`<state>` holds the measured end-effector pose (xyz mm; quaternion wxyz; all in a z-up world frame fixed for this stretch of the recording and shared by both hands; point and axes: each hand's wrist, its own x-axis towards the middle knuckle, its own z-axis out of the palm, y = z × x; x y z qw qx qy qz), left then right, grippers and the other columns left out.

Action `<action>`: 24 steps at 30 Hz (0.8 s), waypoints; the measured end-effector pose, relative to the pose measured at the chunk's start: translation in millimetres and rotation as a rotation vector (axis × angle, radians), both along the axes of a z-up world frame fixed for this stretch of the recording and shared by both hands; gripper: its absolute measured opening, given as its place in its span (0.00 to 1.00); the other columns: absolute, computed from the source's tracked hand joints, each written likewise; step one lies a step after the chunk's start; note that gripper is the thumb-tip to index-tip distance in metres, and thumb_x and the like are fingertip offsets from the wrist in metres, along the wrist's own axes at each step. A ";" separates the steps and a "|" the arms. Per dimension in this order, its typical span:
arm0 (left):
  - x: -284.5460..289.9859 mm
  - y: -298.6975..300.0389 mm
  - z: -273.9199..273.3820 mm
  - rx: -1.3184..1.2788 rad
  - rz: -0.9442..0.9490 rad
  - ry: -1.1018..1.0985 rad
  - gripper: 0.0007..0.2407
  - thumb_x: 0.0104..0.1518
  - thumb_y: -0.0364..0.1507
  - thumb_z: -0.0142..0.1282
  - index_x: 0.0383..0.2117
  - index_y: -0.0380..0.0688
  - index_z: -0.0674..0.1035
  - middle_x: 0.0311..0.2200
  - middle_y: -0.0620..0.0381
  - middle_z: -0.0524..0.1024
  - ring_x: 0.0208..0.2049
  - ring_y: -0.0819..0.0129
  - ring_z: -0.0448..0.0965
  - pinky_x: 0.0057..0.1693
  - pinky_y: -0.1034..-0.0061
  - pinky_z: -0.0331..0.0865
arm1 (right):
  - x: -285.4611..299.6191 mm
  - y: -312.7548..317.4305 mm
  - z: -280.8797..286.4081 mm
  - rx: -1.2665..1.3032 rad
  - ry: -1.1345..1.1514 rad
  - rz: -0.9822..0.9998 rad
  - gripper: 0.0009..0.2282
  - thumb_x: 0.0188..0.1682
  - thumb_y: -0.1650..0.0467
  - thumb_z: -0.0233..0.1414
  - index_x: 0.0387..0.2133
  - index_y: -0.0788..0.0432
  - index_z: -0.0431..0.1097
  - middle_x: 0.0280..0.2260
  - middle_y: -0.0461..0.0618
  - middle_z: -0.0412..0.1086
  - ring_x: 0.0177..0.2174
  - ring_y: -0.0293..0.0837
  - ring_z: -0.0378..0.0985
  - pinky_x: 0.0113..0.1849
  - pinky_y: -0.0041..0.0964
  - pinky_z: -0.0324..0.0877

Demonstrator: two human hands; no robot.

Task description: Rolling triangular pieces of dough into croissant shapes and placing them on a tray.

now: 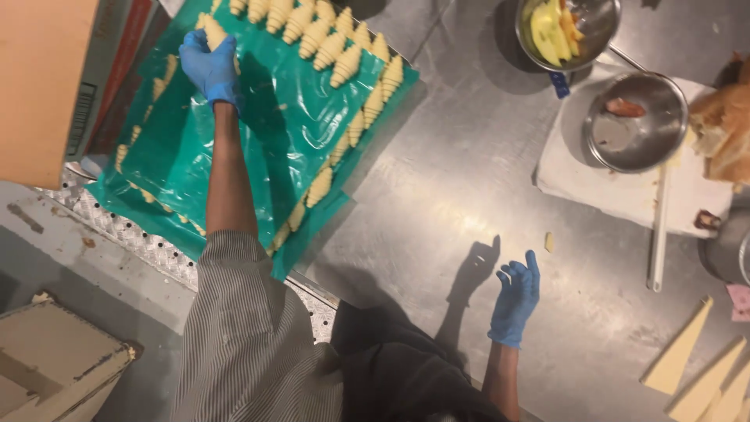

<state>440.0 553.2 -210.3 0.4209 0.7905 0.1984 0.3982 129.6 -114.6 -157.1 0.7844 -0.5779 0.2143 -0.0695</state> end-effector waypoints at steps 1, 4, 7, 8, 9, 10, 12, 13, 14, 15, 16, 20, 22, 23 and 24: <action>5.3 15.3 -5.6 -0.038 0.080 0.069 0.18 0.45 0.27 0.77 0.40 0.34 0.81 0.38 0.51 0.77 0.39 0.64 0.82 0.48 0.72 0.77 | 2.0 3.3 -4.4 0.013 0.030 -0.022 0.24 0.59 0.67 0.49 0.68 0.63 0.57 0.41 0.46 0.72 0.41 0.41 0.76 0.45 0.39 0.70; 19.0 24.0 1.9 -0.172 0.149 0.151 0.22 0.39 0.28 0.77 0.39 0.35 0.79 0.34 0.51 0.80 0.36 0.64 0.83 0.44 0.72 0.77 | 6.5 11.5 -8.6 0.008 0.070 -0.039 0.23 0.60 0.68 0.48 0.68 0.63 0.58 0.41 0.46 0.72 0.41 0.41 0.76 0.45 0.40 0.69; 39.7 30.9 4.8 -0.211 0.123 0.156 0.25 0.36 0.27 0.75 0.42 0.34 0.76 0.33 0.49 0.81 0.32 0.65 0.83 0.41 0.72 0.77 | 17.2 20.8 -6.9 -0.019 0.076 -0.034 0.22 0.60 0.69 0.48 0.68 0.63 0.59 0.40 0.45 0.72 0.40 0.41 0.76 0.45 0.40 0.69; 44.6 33.2 0.2 -0.159 0.111 0.159 0.26 0.36 0.27 0.75 0.43 0.33 0.74 0.33 0.48 0.81 0.30 0.66 0.84 0.40 0.72 0.77 | 17.5 22.5 -5.2 -0.033 0.080 -0.034 0.22 0.60 0.69 0.47 0.67 0.63 0.59 0.40 0.45 0.72 0.40 0.41 0.76 0.44 0.41 0.69; 52.3 39.3 -11.4 -0.161 0.110 0.160 0.26 0.36 0.27 0.75 0.43 0.33 0.74 0.33 0.48 0.81 0.30 0.66 0.84 0.40 0.72 0.77 | 19.5 24.7 -3.3 -0.036 0.082 -0.035 0.22 0.60 0.69 0.47 0.67 0.63 0.59 0.40 0.45 0.72 0.40 0.41 0.76 0.44 0.41 0.69; 60.2 44.9 -22.7 -0.174 0.100 0.222 0.20 0.39 0.28 0.74 0.38 0.34 0.78 0.32 0.48 0.83 0.31 0.66 0.85 0.41 0.72 0.77 | 20.2 27.4 -1.7 -0.036 0.089 -0.046 0.22 0.61 0.69 0.47 0.67 0.63 0.59 0.39 0.45 0.73 0.39 0.41 0.76 0.44 0.41 0.69; 71.7 51.9 -38.9 -0.188 0.087 0.285 0.14 0.43 0.29 0.73 0.32 0.36 0.82 0.31 0.48 0.85 0.32 0.67 0.86 0.42 0.72 0.78 | 21.8 30.2 -1.1 -0.038 0.097 -0.059 0.21 0.61 0.68 0.46 0.67 0.63 0.59 0.39 0.45 0.73 0.39 0.41 0.76 0.44 0.40 0.69; 75.3 53.3 -43.5 -0.143 0.077 0.277 0.15 0.41 0.29 0.74 0.31 0.35 0.81 0.30 0.47 0.84 0.31 0.65 0.85 0.41 0.71 0.77 | 22.6 30.4 -2.0 -0.033 0.105 -0.068 0.21 0.61 0.68 0.46 0.67 0.63 0.60 0.39 0.46 0.73 0.39 0.41 0.76 0.44 0.40 0.70; 79.9 53.4 -48.2 -0.099 0.065 0.268 0.16 0.39 0.30 0.76 0.29 0.34 0.80 0.30 0.46 0.83 0.31 0.63 0.84 0.40 0.70 0.77 | 22.8 30.3 -2.6 -0.029 0.113 -0.079 0.21 0.61 0.68 0.46 0.66 0.63 0.60 0.38 0.46 0.73 0.38 0.41 0.76 0.44 0.40 0.70; 77.1 50.1 -41.2 -0.100 0.060 0.269 0.16 0.39 0.30 0.76 0.29 0.34 0.80 0.30 0.46 0.83 0.31 0.63 0.84 0.40 0.70 0.77 | 23.7 32.4 -2.1 -0.030 0.113 -0.084 0.21 0.61 0.68 0.46 0.66 0.63 0.60 0.38 0.46 0.73 0.38 0.41 0.76 0.44 0.40 0.70; 73.7 46.2 -34.6 -0.038 0.072 0.287 0.17 0.39 0.30 0.76 0.31 0.34 0.81 0.31 0.44 0.82 0.32 0.60 0.84 0.42 0.68 0.76 | 23.8 34.2 -1.4 -0.044 0.112 -0.082 0.22 0.60 0.68 0.47 0.67 0.63 0.60 0.38 0.45 0.73 0.38 0.40 0.76 0.44 0.40 0.70; 66.6 39.4 -17.0 0.167 0.057 0.390 0.19 0.42 0.32 0.76 0.38 0.35 0.82 0.37 0.39 0.80 0.37 0.48 0.81 0.46 0.62 0.74 | 23.9 38.3 0.9 -0.089 0.106 -0.065 0.23 0.60 0.68 0.50 0.67 0.64 0.60 0.38 0.44 0.72 0.39 0.40 0.75 0.44 0.40 0.70; 66.7 41.1 -20.0 0.177 0.030 0.405 0.19 0.43 0.31 0.76 0.40 0.35 0.82 0.39 0.39 0.79 0.39 0.47 0.81 0.47 0.61 0.74 | 24.1 39.6 1.0 -0.086 0.107 -0.060 0.23 0.60 0.67 0.50 0.66 0.65 0.60 0.38 0.44 0.72 0.39 0.40 0.75 0.45 0.40 0.70; 65.9 42.2 -21.1 0.186 0.006 0.418 0.19 0.44 0.31 0.75 0.41 0.35 0.82 0.41 0.39 0.79 0.41 0.46 0.80 0.49 0.61 0.74 | 23.9 40.3 1.1 -0.084 0.107 -0.053 0.23 0.60 0.66 0.50 0.66 0.65 0.60 0.38 0.44 0.72 0.39 0.39 0.76 0.45 0.39 0.70; 65.8 44.0 -23.8 0.188 0.004 0.417 0.19 0.44 0.31 0.75 0.41 0.35 0.82 0.41 0.39 0.79 0.41 0.46 0.80 0.49 0.61 0.74 | 24.1 40.5 0.4 -0.082 0.107 -0.055 0.23 0.60 0.66 0.50 0.66 0.65 0.60 0.38 0.44 0.72 0.39 0.39 0.76 0.45 0.39 0.70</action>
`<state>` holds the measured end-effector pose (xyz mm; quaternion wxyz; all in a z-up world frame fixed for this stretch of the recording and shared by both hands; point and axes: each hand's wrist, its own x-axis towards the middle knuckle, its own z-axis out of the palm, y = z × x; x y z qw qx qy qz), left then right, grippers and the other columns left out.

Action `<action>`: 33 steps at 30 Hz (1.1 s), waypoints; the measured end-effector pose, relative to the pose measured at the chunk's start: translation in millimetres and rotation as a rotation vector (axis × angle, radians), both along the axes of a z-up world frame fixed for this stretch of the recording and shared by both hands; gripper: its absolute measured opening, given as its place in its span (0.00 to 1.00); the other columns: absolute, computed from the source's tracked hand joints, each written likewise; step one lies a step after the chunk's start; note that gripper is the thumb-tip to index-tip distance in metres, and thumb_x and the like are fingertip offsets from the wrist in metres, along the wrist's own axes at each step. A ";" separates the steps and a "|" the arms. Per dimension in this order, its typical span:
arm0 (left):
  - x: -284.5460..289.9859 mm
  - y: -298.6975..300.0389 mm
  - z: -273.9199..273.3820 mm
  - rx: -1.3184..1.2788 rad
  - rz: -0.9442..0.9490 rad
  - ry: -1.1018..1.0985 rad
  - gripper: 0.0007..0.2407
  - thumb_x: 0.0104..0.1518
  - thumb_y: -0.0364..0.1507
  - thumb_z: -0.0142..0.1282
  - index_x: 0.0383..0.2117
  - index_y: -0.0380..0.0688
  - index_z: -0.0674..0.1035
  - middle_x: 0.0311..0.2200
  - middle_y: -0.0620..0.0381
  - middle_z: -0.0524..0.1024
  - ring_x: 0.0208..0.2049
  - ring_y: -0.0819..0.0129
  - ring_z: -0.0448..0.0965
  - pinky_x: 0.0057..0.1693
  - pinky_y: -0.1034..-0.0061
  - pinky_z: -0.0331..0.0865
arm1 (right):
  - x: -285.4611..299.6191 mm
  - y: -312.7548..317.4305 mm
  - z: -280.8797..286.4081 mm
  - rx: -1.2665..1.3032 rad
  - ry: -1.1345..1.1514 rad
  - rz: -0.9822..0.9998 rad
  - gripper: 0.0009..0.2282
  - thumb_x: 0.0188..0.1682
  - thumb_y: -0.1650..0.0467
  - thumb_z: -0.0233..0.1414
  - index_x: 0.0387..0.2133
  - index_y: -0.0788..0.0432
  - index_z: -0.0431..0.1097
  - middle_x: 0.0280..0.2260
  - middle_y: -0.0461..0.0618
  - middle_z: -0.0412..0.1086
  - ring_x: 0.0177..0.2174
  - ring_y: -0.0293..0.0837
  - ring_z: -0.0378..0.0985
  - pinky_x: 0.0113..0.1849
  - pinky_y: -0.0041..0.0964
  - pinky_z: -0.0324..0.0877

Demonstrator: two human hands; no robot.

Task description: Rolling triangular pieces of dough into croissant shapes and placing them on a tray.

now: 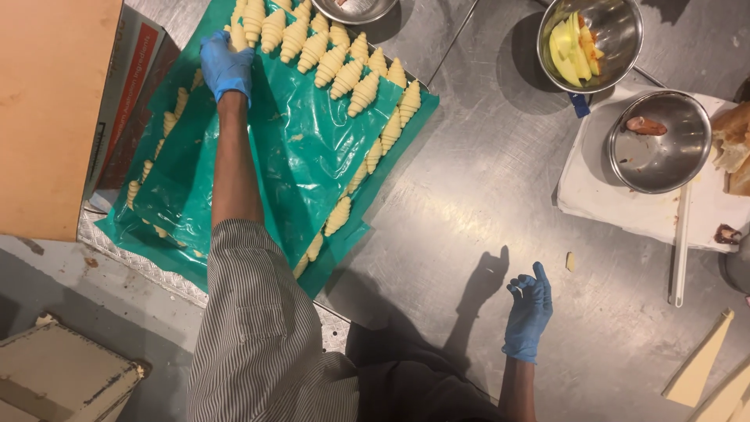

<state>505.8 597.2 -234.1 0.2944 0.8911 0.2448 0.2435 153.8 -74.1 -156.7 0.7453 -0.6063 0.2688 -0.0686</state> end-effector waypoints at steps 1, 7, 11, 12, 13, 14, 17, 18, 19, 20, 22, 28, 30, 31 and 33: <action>-0.1 1.3 -2.4 0.028 -0.010 -0.002 0.19 0.45 0.31 0.76 0.41 0.35 0.82 0.41 0.39 0.79 0.41 0.46 0.80 0.48 0.60 0.74 | 0.2 -0.2 -0.4 -0.002 -0.004 0.010 0.23 0.60 0.66 0.50 0.66 0.65 0.60 0.38 0.44 0.72 0.39 0.40 0.76 0.45 0.39 0.71; 5.7 25.0 -37.6 -0.308 -0.144 -0.184 0.28 0.45 0.25 0.78 0.52 0.32 0.74 0.46 0.47 0.79 0.46 0.62 0.81 0.54 0.70 0.77 | -1.5 -11.0 -1.3 -0.011 -0.044 -0.007 0.24 0.60 0.65 0.50 0.65 0.66 0.60 0.40 0.46 0.73 0.41 0.41 0.76 0.45 0.41 0.72; -7.7 15.1 -12.7 -0.470 -0.269 -0.316 0.32 0.49 0.19 0.76 0.62 0.33 0.70 0.53 0.52 0.77 0.51 0.65 0.78 0.59 0.72 0.75 | 5.6 -13.8 12.0 -0.058 -0.030 -0.048 0.23 0.58 0.67 0.49 0.64 0.66 0.59 0.46 0.48 0.74 0.44 0.42 0.78 0.46 0.41 0.73; -17.0 46.2 -19.9 -0.486 -0.321 -0.304 0.32 0.49 0.19 0.76 0.62 0.33 0.70 0.53 0.52 0.77 0.51 0.65 0.78 0.59 0.72 0.75 | -7.1 -30.0 -13.7 -0.065 -0.028 -0.103 0.23 0.58 0.67 0.49 0.64 0.66 0.59 0.46 0.48 0.74 0.44 0.42 0.78 0.46 0.41 0.73; -18.0 67.2 -32.6 -0.416 -0.244 -0.236 0.25 0.53 0.21 0.75 0.58 0.36 0.76 0.51 0.55 0.80 0.48 0.67 0.78 0.59 0.72 0.77 | -20.7 -48.5 -39.8 -0.150 -0.024 -0.073 0.20 0.60 0.69 0.49 0.61 0.72 0.64 0.48 0.53 0.75 0.46 0.43 0.79 0.49 0.41 0.75; 2.9 65.6 -56.9 -0.351 -0.189 -0.161 0.19 0.58 0.23 0.74 0.55 0.39 0.82 0.50 0.58 0.83 0.46 0.69 0.78 0.58 0.71 0.79 | -45.5 -68.8 -63.9 -0.243 -0.009 -0.064 0.17 0.62 0.71 0.50 0.57 0.77 0.70 0.50 0.57 0.76 0.48 0.44 0.80 0.52 0.42 0.76; -17.4 40.6 -44.9 -0.722 -0.090 -0.327 0.18 0.62 0.20 0.67 0.53 0.27 0.71 0.38 0.47 0.75 0.36 0.59 0.72 0.47 0.61 0.70 | -98.3 -108.5 -103.1 -0.408 0.265 -0.304 0.16 0.65 0.69 0.51 0.48 0.77 0.79 0.32 0.64 0.72 0.32 0.43 0.71 0.39 0.43 0.67; -19.7 28.5 -41.3 -0.745 -0.150 -0.306 0.18 0.62 0.20 0.67 0.53 0.27 0.71 0.38 0.47 0.75 0.36 0.59 0.72 0.47 0.61 0.70 | -107.0 -123.6 -88.9 -0.412 0.275 -0.370 0.16 0.65 0.69 0.51 0.48 0.77 0.79 0.32 0.64 0.72 0.32 0.43 0.71 0.39 0.43 0.67; -15.9 9.0 -33.1 -0.753 -0.233 -0.317 0.18 0.63 0.21 0.64 0.55 0.29 0.70 0.40 0.47 0.74 0.38 0.60 0.71 0.49 0.64 0.69 | -117.2 -138.2 -74.4 -0.476 0.103 -0.451 0.14 0.59 0.71 0.52 0.50 0.74 0.72 0.35 0.58 0.73 0.35 0.41 0.75 0.41 0.38 0.69; -20.4 -7.3 -19.5 -0.764 -0.308 -0.335 0.17 0.65 0.23 0.61 0.57 0.30 0.69 0.42 0.48 0.74 0.41 0.61 0.71 0.52 0.66 0.68 | -127.3 -154.3 -61.6 -0.554 -0.070 -0.510 0.15 0.54 0.73 0.53 0.53 0.69 0.66 0.38 0.51 0.74 0.38 0.40 0.78 0.43 0.34 0.73; -82.3 -85.7 15.9 -0.774 -0.442 -0.367 0.18 0.69 0.27 0.55 0.61 0.33 0.68 0.47 0.49 0.74 0.47 0.63 0.71 0.57 0.71 0.66 | -179.0 -240.0 -105.9 -0.414 0.010 -0.714 0.08 0.53 0.72 0.53 0.43 0.62 0.66 0.31 0.45 0.70 0.30 0.38 0.74 0.33 0.32 0.69; -259.5 -336.1 53.6 -0.467 -0.684 -0.299 0.18 0.73 0.28 0.46 0.66 0.34 0.69 0.58 0.49 0.74 0.59 0.62 0.73 0.66 0.75 0.66 | -225.7 -464.5 -165.2 0.009 0.138 -1.091 0.15 0.53 0.65 0.58 0.22 0.54 0.61 0.17 0.42 0.58 0.15 0.37 0.59 0.18 0.35 0.55; -315.3 -410.6 71.7 -0.160 -0.709 -0.128 0.16 0.70 0.21 0.49 0.63 0.30 0.73 0.59 0.45 0.75 0.59 0.57 0.75 0.65 0.69 0.68 | -200.7 -506.2 -162.1 -0.012 0.259 -1.120 0.14 0.51 0.64 0.60 0.25 0.58 0.65 0.18 0.45 0.60 0.15 0.40 0.60 0.19 0.39 0.58; -339.5 -449.7 95.0 -0.126 -0.862 -0.146 0.13 0.70 0.20 0.51 0.60 0.37 0.74 0.52 0.49 0.78 0.56 0.60 0.78 0.66 0.69 0.69 | -190.2 -526.2 -165.4 0.014 0.294 -1.156 0.13 0.48 0.65 0.62 0.30 0.61 0.68 0.21 0.48 0.65 0.18 0.41 0.64 0.21 0.39 0.61; -380.4 -506.3 122.2 -0.078 -0.993 -0.166 0.11 0.71 0.19 0.53 0.57 0.45 0.76 0.45 0.53 0.82 0.53 0.62 0.81 0.66 0.69 0.70 | -176.5 -560.3 -190.8 0.048 0.326 -1.167 0.14 0.46 0.66 0.64 0.35 0.65 0.72 0.25 0.50 0.69 0.20 0.43 0.68 0.23 0.40 0.65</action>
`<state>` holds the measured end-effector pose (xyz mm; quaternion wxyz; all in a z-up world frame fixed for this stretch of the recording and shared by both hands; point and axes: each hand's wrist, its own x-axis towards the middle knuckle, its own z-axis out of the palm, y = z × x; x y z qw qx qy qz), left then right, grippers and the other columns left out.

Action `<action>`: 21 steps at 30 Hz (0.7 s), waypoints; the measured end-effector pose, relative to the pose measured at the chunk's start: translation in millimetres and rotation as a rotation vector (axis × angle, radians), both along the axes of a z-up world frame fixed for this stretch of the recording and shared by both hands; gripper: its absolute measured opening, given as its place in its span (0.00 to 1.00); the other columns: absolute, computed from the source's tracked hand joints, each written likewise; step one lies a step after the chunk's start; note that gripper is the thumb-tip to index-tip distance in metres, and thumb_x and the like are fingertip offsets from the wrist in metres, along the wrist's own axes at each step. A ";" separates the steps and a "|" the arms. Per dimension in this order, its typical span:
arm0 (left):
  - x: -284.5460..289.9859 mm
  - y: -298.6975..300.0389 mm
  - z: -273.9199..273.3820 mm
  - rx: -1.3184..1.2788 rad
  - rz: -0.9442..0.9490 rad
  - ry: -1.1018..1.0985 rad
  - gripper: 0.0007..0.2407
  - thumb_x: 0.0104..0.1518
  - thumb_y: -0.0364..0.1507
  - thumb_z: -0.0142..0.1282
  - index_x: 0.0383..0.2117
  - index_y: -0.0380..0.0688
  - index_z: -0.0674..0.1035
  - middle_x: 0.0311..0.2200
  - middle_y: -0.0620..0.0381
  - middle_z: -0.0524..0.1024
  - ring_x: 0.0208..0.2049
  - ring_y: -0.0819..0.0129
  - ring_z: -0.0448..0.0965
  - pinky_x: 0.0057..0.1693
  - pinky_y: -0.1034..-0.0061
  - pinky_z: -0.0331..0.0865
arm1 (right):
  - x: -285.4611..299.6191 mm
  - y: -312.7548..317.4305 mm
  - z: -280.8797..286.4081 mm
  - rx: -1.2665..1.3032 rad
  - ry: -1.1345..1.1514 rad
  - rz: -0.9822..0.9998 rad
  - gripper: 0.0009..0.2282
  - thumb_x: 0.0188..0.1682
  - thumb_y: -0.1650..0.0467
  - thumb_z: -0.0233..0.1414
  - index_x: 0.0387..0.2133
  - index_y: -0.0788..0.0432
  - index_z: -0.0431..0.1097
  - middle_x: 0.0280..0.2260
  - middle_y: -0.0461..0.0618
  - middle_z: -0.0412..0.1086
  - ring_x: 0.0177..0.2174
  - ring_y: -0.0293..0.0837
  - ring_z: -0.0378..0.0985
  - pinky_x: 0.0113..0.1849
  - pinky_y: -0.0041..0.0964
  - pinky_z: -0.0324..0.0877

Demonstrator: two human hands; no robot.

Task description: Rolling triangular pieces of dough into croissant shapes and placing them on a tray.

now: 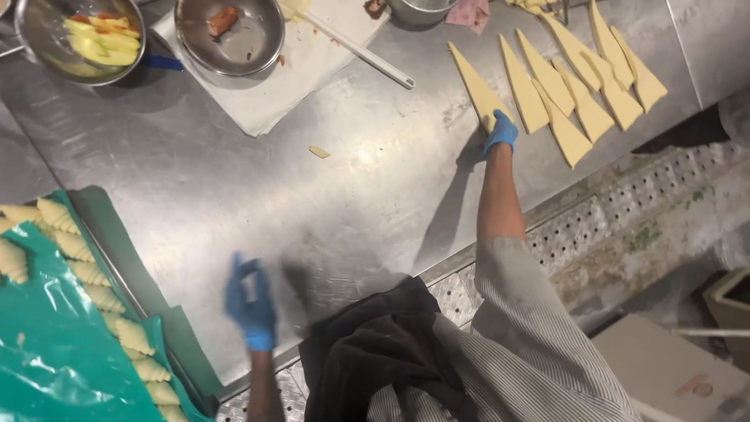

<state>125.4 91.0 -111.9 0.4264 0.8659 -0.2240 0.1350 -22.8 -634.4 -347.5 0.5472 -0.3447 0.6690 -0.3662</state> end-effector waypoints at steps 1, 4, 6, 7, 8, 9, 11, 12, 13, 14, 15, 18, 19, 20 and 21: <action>-16.2 -20.1 2.7 -0.059 0.008 0.148 0.12 0.66 0.20 0.56 0.55 0.44 0.78 0.46 0.51 0.82 0.49 0.64 0.82 0.60 0.71 0.71 | -1.1 -16.8 -19.5 -0.006 -0.102 -0.059 0.14 0.44 0.69 0.64 0.39 0.68 0.73 0.29 0.52 0.72 0.23 0.45 0.73 0.27 0.41 0.70; -55.8 -69.3 7.6 -0.152 0.050 0.372 0.15 0.58 0.22 0.60 0.52 0.41 0.80 0.43 0.52 0.83 0.44 0.66 0.82 0.55 0.72 0.72 | 19.3 -37.1 -32.4 -0.046 -0.237 -0.142 0.16 0.42 0.75 0.62 0.42 0.71 0.72 0.34 0.55 0.76 0.27 0.47 0.79 0.31 0.42 0.77; -79.0 -93.4 0.7 -0.181 0.083 0.459 0.16 0.57 0.22 0.61 0.52 0.39 0.80 0.39 0.54 0.84 0.42 0.67 0.82 0.55 0.71 0.72 | 30.7 -23.8 -12.9 -0.080 -0.258 -0.171 0.15 0.41 0.77 0.61 0.42 0.71 0.71 0.34 0.56 0.77 0.27 0.48 0.81 0.31 0.43 0.78; -86.7 -104.7 -7.1 -0.243 0.022 0.492 0.13 0.57 0.21 0.62 0.48 0.38 0.82 0.41 0.53 0.83 0.45 0.67 0.82 0.57 0.70 0.71 | 35.0 -11.3 4.3 -0.249 -0.109 -0.114 0.12 0.43 0.76 0.61 0.39 0.70 0.71 0.33 0.54 0.76 0.27 0.45 0.78 0.32 0.42 0.76; -94.2 -116.3 -15.0 -0.304 -0.040 0.523 0.10 0.58 0.21 0.62 0.45 0.37 0.83 0.44 0.52 0.83 0.48 0.66 0.82 0.60 0.70 0.71 | 38.7 1.0 21.6 -0.418 0.041 -0.058 0.10 0.45 0.75 0.61 0.35 0.69 0.70 0.31 0.52 0.75 0.27 0.43 0.75 0.32 0.41 0.75; -94.1 -132.2 -4.1 -0.308 -0.032 0.520 0.10 0.58 0.21 0.62 0.45 0.37 0.83 0.44 0.52 0.83 0.48 0.66 0.82 0.60 0.70 0.71 | 45.8 18.4 48.8 -0.420 0.037 -0.049 0.10 0.45 0.75 0.61 0.35 0.69 0.70 0.31 0.52 0.75 0.27 0.43 0.75 0.32 0.41 0.75; -95.0 -161.8 16.4 -0.348 -0.151 0.617 0.07 0.56 0.22 0.63 0.40 0.38 0.83 0.45 0.52 0.82 0.47 0.67 0.81 0.56 0.71 0.72 | 56.2 56.0 100.8 -0.832 0.123 0.201 0.10 0.51 0.74 0.63 0.32 0.68 0.68 0.31 0.49 0.69 0.31 0.39 0.68 0.36 0.38 0.70; -92.9 -180.4 22.6 -0.351 -0.142 0.616 0.07 0.56 0.22 0.63 0.40 0.38 0.83 0.45 0.52 0.82 0.47 0.67 0.81 0.56 0.71 0.72 | 43.3 86.4 134.7 -0.832 0.121 0.210 0.10 0.51 0.74 0.63 0.32 0.68 0.68 0.31 0.49 0.69 0.31 0.39 0.68 0.36 0.38 0.70; -90.9 -195.0 29.5 -0.428 -0.197 0.600 0.09 0.54 0.21 0.64 0.40 0.39 0.79 0.43 0.54 0.78 0.46 0.66 0.80 0.55 0.72 0.73 | 46.4 119.6 172.7 -0.892 0.076 0.346 0.09 0.52 0.73 0.62 0.33 0.66 0.68 0.31 0.48 0.68 0.32 0.38 0.66 0.36 0.36 0.68; -87.3 -207.9 36.1 -0.505 -0.253 0.582 0.12 0.52 0.21 0.65 0.40 0.39 0.75 0.41 0.55 0.75 0.44 0.66 0.78 0.53 0.73 0.74 | 59.9 152.4 218.2 -0.948 0.029 0.482 0.09 0.53 0.73 0.62 0.34 0.64 0.67 0.31 0.46 0.66 0.32 0.37 0.65 0.37 0.35 0.66; -82.8 -221.2 43.6 -0.502 -0.216 0.576 0.12 0.52 0.21 0.65 0.40 0.39 0.75 0.41 0.55 0.75 0.44 0.66 0.78 0.53 0.73 0.74 | 58.0 186.8 246.8 -0.936 0.011 0.513 0.09 0.53 0.73 0.62 0.34 0.64 0.67 0.31 0.46 0.66 0.32 0.37 0.65 0.37 0.35 0.66; -69.2 -248.9 64.0 -0.571 -0.355 0.523 0.10 0.59 0.22 0.65 0.39 0.41 0.72 0.38 0.59 0.72 0.43 0.71 0.77 0.54 0.76 0.75 | 38.6 281.9 313.1 -0.972 0.002 0.860 0.08 0.52 0.74 0.61 0.38 0.63 0.68 0.33 0.45 0.69 0.33 0.37 0.69 0.36 0.34 0.67; -64.9 -255.6 70.9 -0.546 -0.370 0.585 0.10 0.60 0.23 0.64 0.41 0.40 0.72 0.36 0.60 0.72 0.41 0.73 0.76 0.52 0.77 0.75 | 30.5 306.6 321.4 -0.921 -0.016 1.022 0.08 0.51 0.74 0.61 0.39 0.62 0.69 0.34 0.46 0.70 0.34 0.37 0.71 0.36 0.34 0.68; -59.5 -261.4 77.6 -0.522 -0.384 0.647 0.11 0.60 0.25 0.63 0.44 0.39 0.73 0.34 0.61 0.72 0.39 0.75 0.75 0.49 0.78 0.74 | 21.5 331.0 330.1 -0.869 -0.034 1.183 0.09 0.50 0.74 0.62 0.39 0.62 0.70 0.35 0.47 0.71 0.35 0.37 0.74 0.37 0.33 0.69; -64.0 -252.7 64.8 -0.525 -0.354 0.647 0.11 0.60 0.25 0.63 0.44 0.39 0.73 0.34 0.61 0.72 0.39 0.75 0.75 0.49 0.78 0.74 | 15.1 341.6 333.9 -0.860 -0.045 1.212 0.09 0.50 0.74 0.62 0.39 0.62 0.70 0.35 0.47 0.71 0.35 0.37 0.74 0.37 0.33 0.69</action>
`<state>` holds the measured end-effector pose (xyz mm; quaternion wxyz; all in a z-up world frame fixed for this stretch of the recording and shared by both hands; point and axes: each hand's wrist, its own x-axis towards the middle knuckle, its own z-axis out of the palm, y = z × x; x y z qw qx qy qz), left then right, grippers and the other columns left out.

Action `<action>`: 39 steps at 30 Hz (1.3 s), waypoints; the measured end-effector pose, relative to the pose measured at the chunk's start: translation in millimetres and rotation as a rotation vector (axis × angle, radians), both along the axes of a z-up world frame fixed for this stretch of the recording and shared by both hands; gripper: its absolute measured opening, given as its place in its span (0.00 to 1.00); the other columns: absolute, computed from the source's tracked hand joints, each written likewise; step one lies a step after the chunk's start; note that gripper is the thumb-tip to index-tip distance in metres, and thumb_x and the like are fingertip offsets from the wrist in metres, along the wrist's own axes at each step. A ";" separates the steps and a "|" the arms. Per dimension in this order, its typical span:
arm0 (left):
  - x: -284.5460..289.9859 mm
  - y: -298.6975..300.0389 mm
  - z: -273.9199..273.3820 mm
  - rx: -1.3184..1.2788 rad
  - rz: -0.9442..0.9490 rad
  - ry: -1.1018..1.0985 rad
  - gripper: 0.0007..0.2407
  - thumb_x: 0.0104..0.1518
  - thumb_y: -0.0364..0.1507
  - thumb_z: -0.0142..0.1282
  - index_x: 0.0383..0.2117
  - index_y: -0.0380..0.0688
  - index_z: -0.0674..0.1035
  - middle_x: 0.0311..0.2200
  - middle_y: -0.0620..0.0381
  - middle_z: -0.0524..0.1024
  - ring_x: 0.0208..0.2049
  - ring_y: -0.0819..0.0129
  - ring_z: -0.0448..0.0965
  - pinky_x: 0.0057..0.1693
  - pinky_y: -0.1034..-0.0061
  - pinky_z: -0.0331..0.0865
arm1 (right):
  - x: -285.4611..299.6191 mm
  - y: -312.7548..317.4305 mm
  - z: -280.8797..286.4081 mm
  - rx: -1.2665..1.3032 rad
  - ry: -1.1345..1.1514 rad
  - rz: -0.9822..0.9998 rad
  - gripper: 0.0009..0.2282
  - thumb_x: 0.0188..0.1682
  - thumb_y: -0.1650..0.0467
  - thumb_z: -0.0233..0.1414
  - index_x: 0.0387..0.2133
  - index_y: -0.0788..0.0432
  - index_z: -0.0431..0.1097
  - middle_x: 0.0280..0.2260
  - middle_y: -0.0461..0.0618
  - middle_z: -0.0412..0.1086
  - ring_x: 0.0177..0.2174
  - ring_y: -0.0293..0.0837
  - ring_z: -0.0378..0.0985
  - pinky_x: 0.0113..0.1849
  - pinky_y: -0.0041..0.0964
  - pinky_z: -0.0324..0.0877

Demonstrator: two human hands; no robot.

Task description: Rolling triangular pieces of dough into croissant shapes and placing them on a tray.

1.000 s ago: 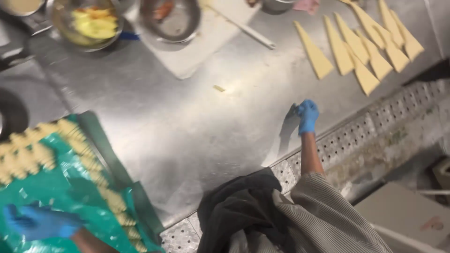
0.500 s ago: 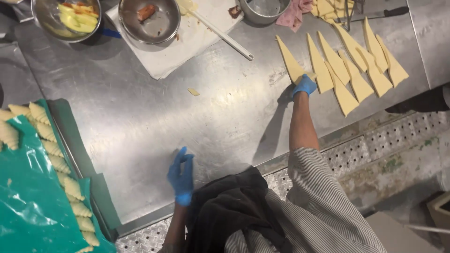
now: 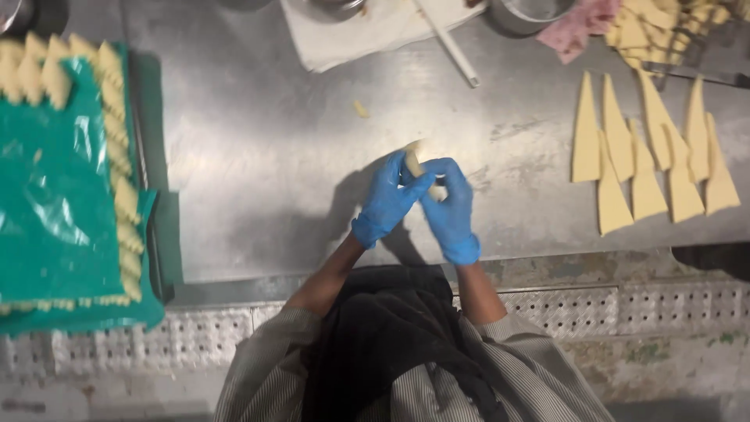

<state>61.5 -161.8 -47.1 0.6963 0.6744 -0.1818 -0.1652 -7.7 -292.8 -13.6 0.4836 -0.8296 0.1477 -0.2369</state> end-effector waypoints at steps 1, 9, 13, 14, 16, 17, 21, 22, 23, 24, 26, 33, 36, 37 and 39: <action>-4.5 8.9 -12.6 0.004 -0.002 0.061 0.12 0.60 0.27 0.62 0.46 0.38 0.74 0.33 0.62 0.73 0.37 0.76 0.74 0.46 0.78 0.73 | -6.4 10.4 4.1 0.091 0.013 0.144 0.10 0.49 0.75 0.61 0.42 0.63 0.70 0.38 0.48 0.72 0.40 0.38 0.76 0.42 0.35 0.71; -22.6 73.9 -23.7 -0.233 -0.048 0.062 0.17 0.64 0.37 0.59 0.50 0.37 0.73 0.37 0.63 0.71 0.39 0.78 0.70 0.47 0.80 0.71 | -12.0 36.3 9.7 0.631 0.281 0.405 0.19 0.46 0.77 0.59 0.53 0.65 0.70 0.47 0.49 0.74 0.46 0.42 0.78 0.49 0.40 0.77; -24.2 96.8 -25.1 -0.100 -0.083 -0.014 0.14 0.67 0.39 0.55 0.42 0.39 0.72 0.33 0.61 0.64 0.36 0.75 0.65 0.44 0.77 0.66 | -9.7 46.9 0.0 0.660 0.296 0.450 0.16 0.47 0.78 0.58 0.51 0.66 0.73 0.46 0.50 0.75 0.46 0.41 0.77 0.50 0.36 0.75; -25.2 102.1 -27.7 -0.028 -0.087 -0.046 0.14 0.68 0.39 0.54 0.39 0.39 0.71 0.33 0.59 0.63 0.35 0.73 0.64 0.43 0.74 0.65 | -10.6 49.6 -5.5 0.650 0.283 0.448 0.16 0.47 0.79 0.57 0.50 0.66 0.73 0.47 0.49 0.75 0.47 0.40 0.76 0.50 0.35 0.74; -25.2 109.3 -29.0 0.022 -0.080 -0.076 0.14 0.69 0.39 0.52 0.38 0.38 0.69 0.32 0.56 0.61 0.35 0.71 0.63 0.43 0.72 0.64 | -13.6 59.1 -9.7 0.619 0.257 0.431 0.15 0.48 0.79 0.56 0.51 0.66 0.73 0.47 0.49 0.74 0.48 0.39 0.76 0.50 0.34 0.73; -25.2 112.3 -29.6 0.071 -0.078 -0.107 0.15 0.69 0.39 0.51 0.37 0.38 0.68 0.32 0.54 0.60 0.35 0.68 0.62 0.43 0.70 0.64 | -15.4 63.4 -11.8 0.589 0.229 0.409 0.15 0.49 0.79 0.55 0.51 0.66 0.73 0.47 0.48 0.74 0.48 0.39 0.76 0.50 0.33 0.73; -28.2 117.3 -24.3 0.103 -0.071 -0.117 0.13 0.70 0.37 0.48 0.38 0.37 0.68 0.32 0.52 0.61 0.34 0.65 0.64 0.44 0.66 0.64 | -21.6 82.6 -11.9 0.443 0.154 0.370 0.15 0.50 0.79 0.56 0.51 0.67 0.72 0.47 0.48 0.72 0.47 0.38 0.76 0.47 0.34 0.75; -30.4 119.0 -24.7 0.126 -0.065 -0.133 0.12 0.70 0.36 0.47 0.39 0.37 0.69 0.32 0.51 0.63 0.34 0.64 0.66 0.44 0.65 0.65 | -24.2 84.0 -17.5 0.435 0.161 0.327 0.14 0.50 0.78 0.57 0.51 0.67 0.73 0.46 0.50 0.72 0.45 0.39 0.77 0.45 0.35 0.76; -32.6 120.5 -25.3 0.149 -0.059 -0.149 0.11 0.70 0.35 0.47 0.39 0.37 0.70 0.33 0.51 0.64 0.34 0.63 0.67 0.44 0.63 0.65 | -26.9 85.1 -23.3 0.428 0.168 0.283 0.13 0.51 0.77 0.57 0.50 0.68 0.74 0.46 0.51 0.72 0.43 0.40 0.78 0.43 0.36 0.77; -34.0 121.7 -27.5 0.148 -0.066 -0.147 0.11 0.70 0.35 0.47 0.39 0.37 0.70 0.33 0.51 0.64 0.34 0.63 0.67 0.44 0.63 0.65 | -27.2 83.0 -35.2 0.428 0.168 0.276 0.13 0.51 0.77 0.57 0.50 0.68 0.74 0.46 0.51 0.72 0.43 0.40 0.78 0.43 0.36 0.77; -36.8 123.5 -31.6 0.219 0.023 -0.235 0.10 0.69 0.33 0.49 0.38 0.37 0.72 0.33 0.50 0.67 0.34 0.63 0.71 0.43 0.64 0.68 | -27.9 77.9 -58.6 0.624 0.244 0.168 0.11 0.55 0.74 0.54 0.48 0.69 0.76 0.44 0.56 0.74 0.39 0.41 0.80 0.41 0.37 0.78; -47.6 152.0 -108.4 -0.092 0.328 0.241 0.05 0.65 0.29 0.53 0.36 0.41 0.78 0.34 0.56 0.73 0.35 0.72 0.75 0.44 0.73 0.76 | -18.3 -2.3 -79.9 1.190 0.324 -0.183 0.18 0.55 0.69 0.48 0.53 0.72 0.67 0.49 0.64 0.73 0.46 0.50 0.82 0.47 0.42 0.79; -48.7 173.5 -167.7 -0.451 0.475 0.590 0.04 0.66 0.24 0.55 0.41 0.38 0.78 0.40 0.53 0.75 0.40 0.69 0.76 0.51 0.72 0.73 | -56.2 -130.0 -147.3 0.633 0.244 0.130 0.21 0.54 0.71 0.56 0.58 0.67 0.59 0.55 0.61 0.68 0.54 0.51 0.73 0.54 0.39 0.69; -48.8 178.2 -161.2 -0.604 0.463 0.649 0.06 0.65 0.23 0.53 0.45 0.36 0.77 0.44 0.51 0.74 0.45 0.66 0.76 0.55 0.70 0.72 | -70.1 -186.2 -165.9 0.668 0.151 0.126 0.20 0.59 0.68 0.54 0.60 0.65 0.60 0.57 0.57 0.66 0.57 0.50 0.70 0.58 0.40 0.68; -42.9 184.5 -141.5 -0.760 0.445 0.701 0.08 0.65 0.22 0.50 0.48 0.34 0.75 0.48 0.48 0.74 0.49 0.63 0.76 0.59 0.67 0.70 | -97.0 -294.8 -178.9 0.699 0.051 0.121 0.19 0.64 0.66 0.52 0.63 0.63 0.61 0.59 0.53 0.64 0.60 0.49 0.66 0.62 0.41 0.67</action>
